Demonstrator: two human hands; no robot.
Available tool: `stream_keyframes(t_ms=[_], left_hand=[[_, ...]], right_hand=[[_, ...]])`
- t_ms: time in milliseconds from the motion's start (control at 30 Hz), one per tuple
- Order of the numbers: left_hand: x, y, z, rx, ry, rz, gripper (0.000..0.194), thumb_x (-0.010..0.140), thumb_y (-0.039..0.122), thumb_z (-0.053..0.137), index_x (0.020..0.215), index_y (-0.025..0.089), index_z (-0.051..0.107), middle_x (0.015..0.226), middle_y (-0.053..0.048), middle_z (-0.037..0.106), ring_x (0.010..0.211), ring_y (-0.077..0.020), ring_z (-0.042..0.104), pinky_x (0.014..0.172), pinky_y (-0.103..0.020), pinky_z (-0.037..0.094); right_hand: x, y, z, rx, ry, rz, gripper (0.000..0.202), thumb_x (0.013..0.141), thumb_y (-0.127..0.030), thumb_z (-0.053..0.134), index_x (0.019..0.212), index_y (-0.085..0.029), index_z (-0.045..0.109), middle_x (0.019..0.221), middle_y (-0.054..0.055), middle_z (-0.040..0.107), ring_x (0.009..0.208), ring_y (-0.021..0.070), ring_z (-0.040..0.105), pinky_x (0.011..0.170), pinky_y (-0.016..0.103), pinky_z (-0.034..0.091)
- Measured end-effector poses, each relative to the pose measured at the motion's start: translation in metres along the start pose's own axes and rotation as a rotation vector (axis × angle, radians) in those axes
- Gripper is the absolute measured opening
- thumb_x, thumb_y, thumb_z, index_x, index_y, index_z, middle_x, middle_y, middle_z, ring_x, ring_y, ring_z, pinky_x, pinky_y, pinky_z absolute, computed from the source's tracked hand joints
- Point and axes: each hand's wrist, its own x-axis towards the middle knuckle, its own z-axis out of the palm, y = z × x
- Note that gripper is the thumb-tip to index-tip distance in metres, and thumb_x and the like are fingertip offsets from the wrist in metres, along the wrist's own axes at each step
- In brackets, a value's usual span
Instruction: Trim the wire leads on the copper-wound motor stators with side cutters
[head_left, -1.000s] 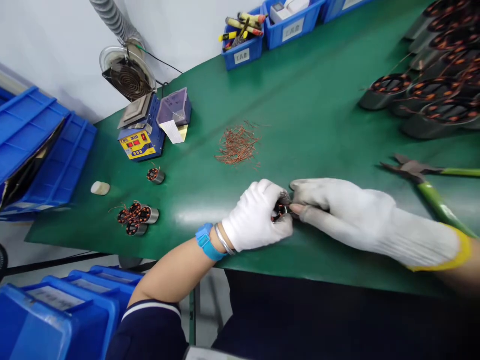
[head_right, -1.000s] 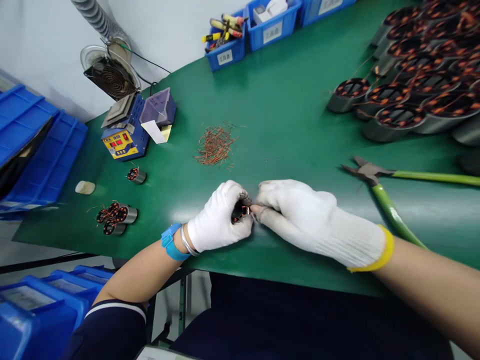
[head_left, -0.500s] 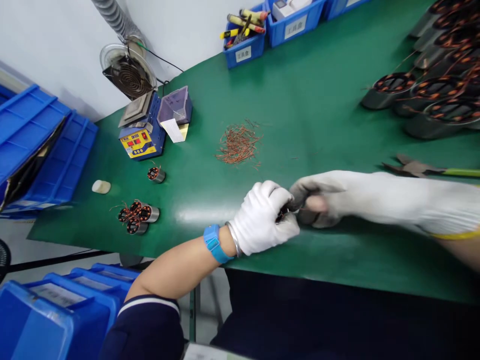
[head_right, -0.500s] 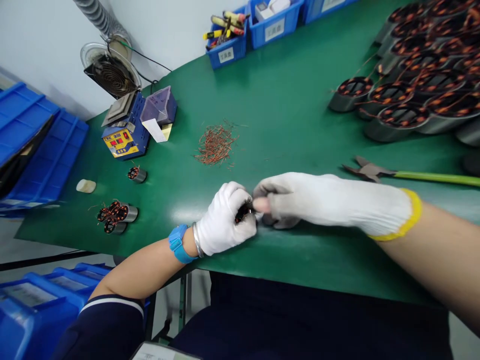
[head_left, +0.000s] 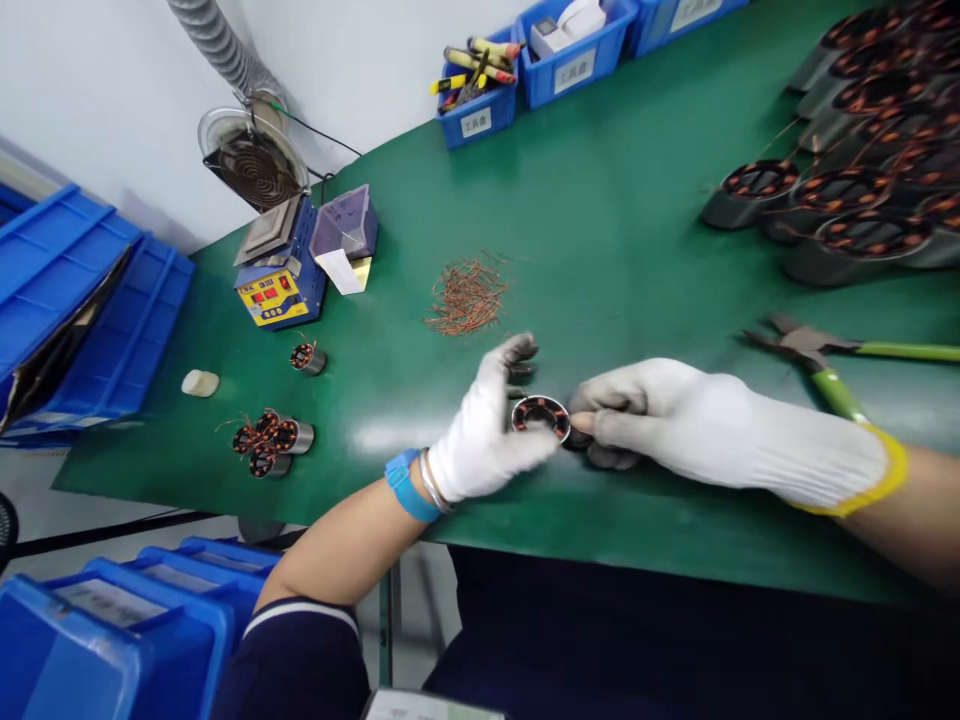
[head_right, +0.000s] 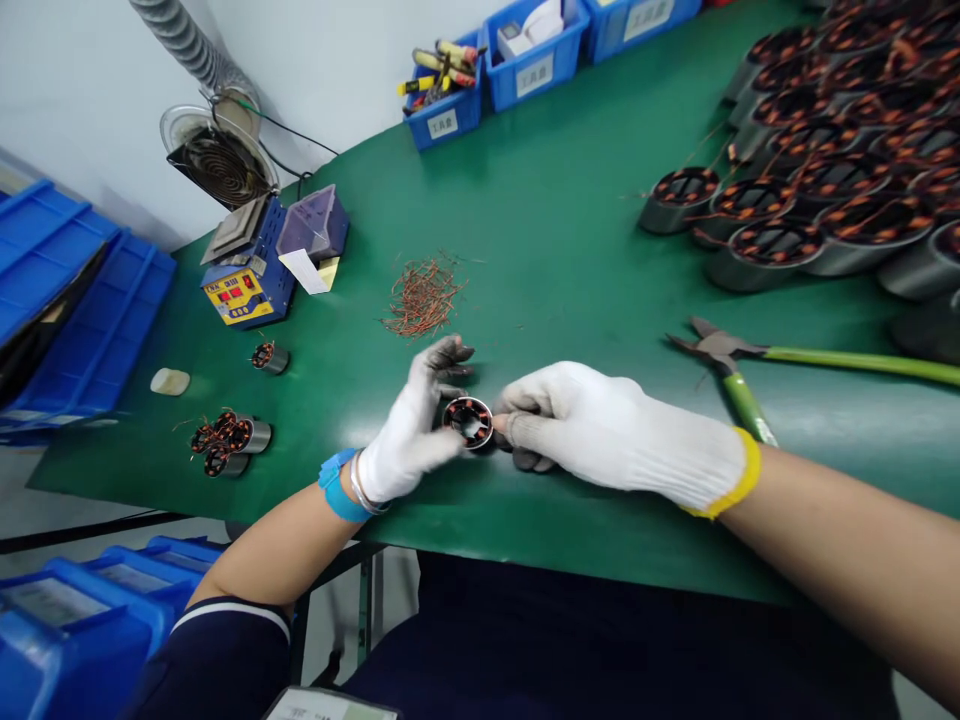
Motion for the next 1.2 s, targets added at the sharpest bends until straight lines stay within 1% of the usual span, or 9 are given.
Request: stream_keyframes(t_ms=[300, 533, 600, 700, 833, 967, 1067, 1133, 1200], left_hand=[[0.006, 0.013, -0.026, -0.512, -0.384, -0.432, 0.057, 0.076, 0.048, 0.075, 0.118, 0.017, 0.052, 0.101, -0.009, 0.068, 0.051, -0.0111, 0.064, 0.04, -0.019, 0.042], [-0.012, 0.01, -0.008, 0.023, 0.073, 0.596, 0.017, 0.079, 0.024, 0.07, 0.076, 0.019, 0.055, 0.139, -0.012, 0.058, 0.114, -0.0247, 0.067, 0.095, -0.043, 0.055], [-0.014, 0.01, -0.006, 0.097, 0.213, 0.671, 0.03, 0.081, 0.027, 0.07, 0.065, 0.018, 0.045, 0.13, -0.011, 0.064, 0.111, -0.0243, 0.067, 0.092, -0.042, 0.057], [-0.011, 0.011, -0.009, -0.196, 0.244, 0.153, 0.043, 0.086, 0.057, 0.062, 0.072, 0.019, 0.048, 0.105, -0.011, 0.07, 0.082, -0.0207, 0.071, 0.068, -0.036, 0.061], [-0.004, 0.016, -0.019, -0.588, -0.406, -0.507, 0.062, 0.082, 0.076, 0.054, 0.095, 0.015, 0.058, 0.07, -0.004, 0.064, 0.042, -0.0148, 0.058, 0.036, -0.026, 0.045], [-0.007, 0.023, -0.016, -0.67, -0.181, -0.262, 0.056, 0.065, 0.038, 0.089, 0.11, 0.022, 0.06, 0.1, -0.005, 0.071, 0.075, -0.0173, 0.071, 0.064, -0.029, 0.059], [-0.011, 0.025, -0.009, -0.71, 0.06, -0.004, 0.034, 0.067, 0.039, 0.087, 0.072, 0.017, 0.062, 0.126, -0.007, 0.066, 0.112, -0.0251, 0.067, 0.098, -0.039, 0.055], [-0.012, 0.024, -0.006, -0.721, 0.18, -0.045, 0.041, 0.076, 0.053, 0.078, 0.068, 0.017, 0.06, 0.119, -0.007, 0.069, 0.106, -0.0247, 0.069, 0.092, -0.038, 0.057], [-0.011, 0.024, -0.005, -0.697, 0.061, -0.248, 0.048, 0.08, 0.066, 0.067, 0.082, 0.018, 0.065, 0.096, -0.007, 0.071, 0.078, -0.0214, 0.071, 0.066, -0.034, 0.059]], right_hand=[[-0.006, -0.008, -0.007, 0.19, 0.059, -0.079, 0.061, 0.073, -0.077, 0.061, 0.067, -0.017, 0.061, 0.057, 0.005, 0.058, 0.052, 0.0143, 0.049, 0.049, 0.026, 0.036], [-0.008, -0.013, -0.007, 0.601, 0.004, -0.15, 0.059, 0.064, -0.073, 0.078, 0.068, -0.016, 0.062, 0.052, 0.003, 0.054, 0.047, 0.0128, 0.048, 0.047, 0.026, 0.039], [-0.011, -0.015, -0.007, 0.598, -0.019, -0.199, 0.056, 0.067, -0.07, 0.077, 0.063, -0.017, 0.059, 0.051, 0.003, 0.053, 0.047, 0.0123, 0.047, 0.047, 0.025, 0.038], [-0.012, -0.011, -0.005, 0.471, 0.036, -0.262, 0.054, 0.076, -0.068, 0.071, 0.063, -0.017, 0.059, 0.057, 0.004, 0.056, 0.051, 0.0133, 0.05, 0.049, 0.025, 0.039], [-0.011, -0.003, -0.005, 0.285, 0.139, -0.275, 0.053, 0.079, -0.068, 0.066, 0.07, -0.016, 0.066, 0.063, 0.005, 0.06, 0.057, 0.0154, 0.052, 0.052, 0.027, 0.04], [-0.011, -0.008, -0.005, 0.441, 0.112, -0.149, 0.059, 0.068, -0.072, 0.073, 0.07, -0.014, 0.064, 0.06, 0.006, 0.059, 0.052, 0.0141, 0.05, 0.051, 0.027, 0.04], [-0.011, -0.014, -0.002, 0.626, 0.048, -0.134, 0.06, 0.065, -0.07, 0.078, 0.07, -0.013, 0.061, 0.055, 0.005, 0.055, 0.047, 0.0121, 0.046, 0.048, 0.026, 0.038], [-0.011, -0.015, -0.001, 0.599, 0.015, -0.175, 0.058, 0.068, -0.069, 0.075, 0.069, -0.013, 0.059, 0.054, 0.004, 0.054, 0.047, 0.0116, 0.044, 0.047, 0.026, 0.035], [-0.011, -0.013, 0.0, 0.461, 0.025, -0.219, 0.056, 0.074, -0.068, 0.07, 0.066, -0.014, 0.058, 0.056, 0.004, 0.054, 0.05, 0.0122, 0.045, 0.048, 0.026, 0.035]])
